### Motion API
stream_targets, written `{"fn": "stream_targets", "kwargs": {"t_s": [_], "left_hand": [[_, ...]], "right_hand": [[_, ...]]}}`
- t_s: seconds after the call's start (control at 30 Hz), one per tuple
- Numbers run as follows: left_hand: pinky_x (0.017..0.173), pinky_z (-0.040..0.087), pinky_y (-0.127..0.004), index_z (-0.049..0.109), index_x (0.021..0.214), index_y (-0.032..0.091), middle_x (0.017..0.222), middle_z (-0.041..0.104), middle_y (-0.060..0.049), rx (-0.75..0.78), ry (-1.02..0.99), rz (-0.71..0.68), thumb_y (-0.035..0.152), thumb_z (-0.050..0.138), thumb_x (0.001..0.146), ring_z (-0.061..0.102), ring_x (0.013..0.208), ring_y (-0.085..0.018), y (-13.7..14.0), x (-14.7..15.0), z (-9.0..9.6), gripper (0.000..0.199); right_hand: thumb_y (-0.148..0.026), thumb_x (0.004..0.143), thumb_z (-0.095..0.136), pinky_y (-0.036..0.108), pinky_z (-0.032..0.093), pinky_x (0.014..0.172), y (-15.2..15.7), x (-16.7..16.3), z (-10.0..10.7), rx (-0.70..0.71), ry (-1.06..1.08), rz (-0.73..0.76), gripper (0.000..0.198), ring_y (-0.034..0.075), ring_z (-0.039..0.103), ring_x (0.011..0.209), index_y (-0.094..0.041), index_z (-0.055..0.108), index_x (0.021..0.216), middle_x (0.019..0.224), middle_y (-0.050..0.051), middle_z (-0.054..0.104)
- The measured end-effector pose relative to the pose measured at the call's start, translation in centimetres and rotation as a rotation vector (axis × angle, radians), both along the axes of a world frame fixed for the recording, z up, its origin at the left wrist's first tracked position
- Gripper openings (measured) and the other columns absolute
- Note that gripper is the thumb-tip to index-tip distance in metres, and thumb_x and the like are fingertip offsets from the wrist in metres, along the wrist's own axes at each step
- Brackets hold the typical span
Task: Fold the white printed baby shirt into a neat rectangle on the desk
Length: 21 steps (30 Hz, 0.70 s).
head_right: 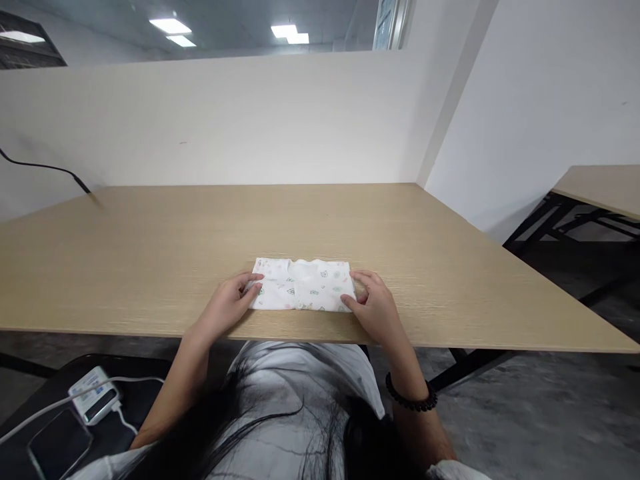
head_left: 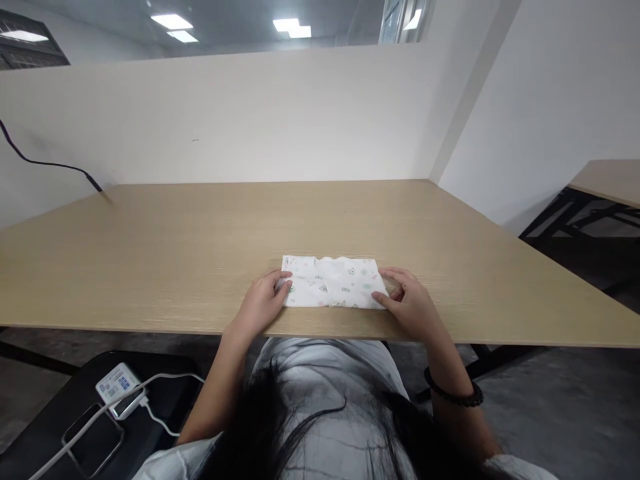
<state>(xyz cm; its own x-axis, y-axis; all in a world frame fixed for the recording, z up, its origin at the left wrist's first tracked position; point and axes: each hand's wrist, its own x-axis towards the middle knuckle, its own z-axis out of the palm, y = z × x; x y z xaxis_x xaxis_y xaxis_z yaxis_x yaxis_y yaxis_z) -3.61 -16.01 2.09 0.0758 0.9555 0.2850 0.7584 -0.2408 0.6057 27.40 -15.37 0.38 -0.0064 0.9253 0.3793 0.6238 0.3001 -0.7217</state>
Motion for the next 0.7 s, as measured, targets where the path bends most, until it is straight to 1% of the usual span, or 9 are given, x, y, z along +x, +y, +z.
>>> {"fn": "stream_targets", "kwargs": {"t_s": [0.03,0.1,0.17,0.23,0.3,0.47,0.6,0.67,0.7], "left_hand": [[0.085,0.052,-0.036,0.071,0.112,0.011,0.114,0.072,-0.013,-0.004,0.012,-0.001,0.033,0.048,0.092,0.068,0.091,-0.024,0.01,0.04,0.04,0.037],[0.092,0.051,-0.039,0.070,0.112,0.012,0.119,0.071,-0.014,-0.011,0.032,-0.001,0.033,0.049,0.092,0.067,0.102,-0.027,0.04,0.10,0.08,0.036],[0.097,0.049,-0.042,0.070,0.113,0.012,0.124,0.069,-0.014,-0.020,0.054,0.007,0.034,0.050,0.092,0.065,0.111,-0.029,0.06,0.12,0.07,0.036],[0.101,0.048,-0.044,0.069,0.114,0.013,0.126,0.068,-0.014,-0.026,0.070,0.019,0.036,0.052,0.092,0.063,0.116,-0.031,0.04,0.15,0.02,0.036],[0.102,0.048,-0.044,0.068,0.115,0.014,0.127,0.068,-0.013,-0.026,0.076,0.025,0.037,0.053,0.092,0.062,0.118,-0.031,0.00,0.20,-0.03,0.036],[0.101,0.048,-0.043,0.068,0.114,0.014,0.126,0.068,-0.013,-0.011,0.089,0.024,0.036,0.052,0.093,0.064,0.114,-0.029,-0.13,0.38,-0.04,0.034],[0.097,0.050,-0.043,0.067,0.115,0.013,0.125,0.066,-0.014,-0.004,0.120,0.033,0.035,0.050,0.094,0.065,0.111,-0.030,-0.33,0.45,-0.06,0.034],[0.095,0.051,-0.044,0.066,0.116,0.013,0.128,0.063,-0.016,0.017,0.176,0.066,0.036,0.050,0.095,0.065,0.109,-0.031,-0.57,0.55,-0.14,0.035],[0.095,0.050,-0.045,0.065,0.117,0.013,0.130,0.061,-0.017,0.047,0.215,0.085,0.036,0.050,0.095,0.064,0.110,-0.032,-0.74,0.69,-0.19,0.035]], "right_hand": [[-0.040,0.079,0.066,0.036,0.049,0.064,-0.02,0.01,0.04,-0.010,0.000,-0.002,0.051,0.014,0.051,0.056,-0.015,0.067,0.124,0.118,0.014,0.066],[-0.043,0.083,0.063,0.034,0.046,0.062,-0.07,0.01,0.18,-0.046,-0.003,0.018,0.051,0.014,0.048,0.054,-0.015,0.067,0.125,0.095,0.008,0.070],[-0.044,0.086,0.059,0.032,0.043,0.060,-0.11,-0.02,0.33,-0.073,-0.021,0.053,0.045,0.015,0.045,0.053,-0.015,0.072,0.118,0.068,0.001,0.060],[-0.043,0.086,0.058,0.030,0.040,0.059,-0.14,-0.11,0.43,-0.065,-0.028,0.072,0.041,0.015,0.044,0.054,-0.015,0.075,0.111,0.057,-0.003,0.046],[-0.041,0.086,0.058,0.030,0.038,0.058,-0.15,-0.26,0.43,-0.030,0.001,0.071,0.040,0.015,0.042,0.055,-0.014,0.075,0.110,0.058,-0.003,0.044],[-0.036,0.085,0.057,0.030,0.039,0.058,-0.08,-0.58,0.24,0.042,0.038,0.069,0.039,0.015,0.042,0.057,-0.013,0.074,0.111,0.065,-0.002,0.046],[-0.036,0.087,0.057,0.033,0.045,0.064,0.20,-0.29,0.04,0.032,-0.039,0.067,0.038,0.018,0.048,0.061,-0.012,0.073,0.113,0.066,0.000,0.049],[-0.035,0.088,0.057,0.036,0.049,0.070,0.33,-0.15,-0.02,0.031,-0.113,0.065,0.037,0.020,0.053,0.066,-0.012,0.073,0.111,0.073,0.004,0.055],[-0.034,0.088,0.056,0.038,0.051,0.073,0.36,-0.21,-0.01,0.044,-0.147,0.057,0.036,0.021,0.057,0.070,-0.012,0.073,0.111,0.080,0.007,0.059]]}}
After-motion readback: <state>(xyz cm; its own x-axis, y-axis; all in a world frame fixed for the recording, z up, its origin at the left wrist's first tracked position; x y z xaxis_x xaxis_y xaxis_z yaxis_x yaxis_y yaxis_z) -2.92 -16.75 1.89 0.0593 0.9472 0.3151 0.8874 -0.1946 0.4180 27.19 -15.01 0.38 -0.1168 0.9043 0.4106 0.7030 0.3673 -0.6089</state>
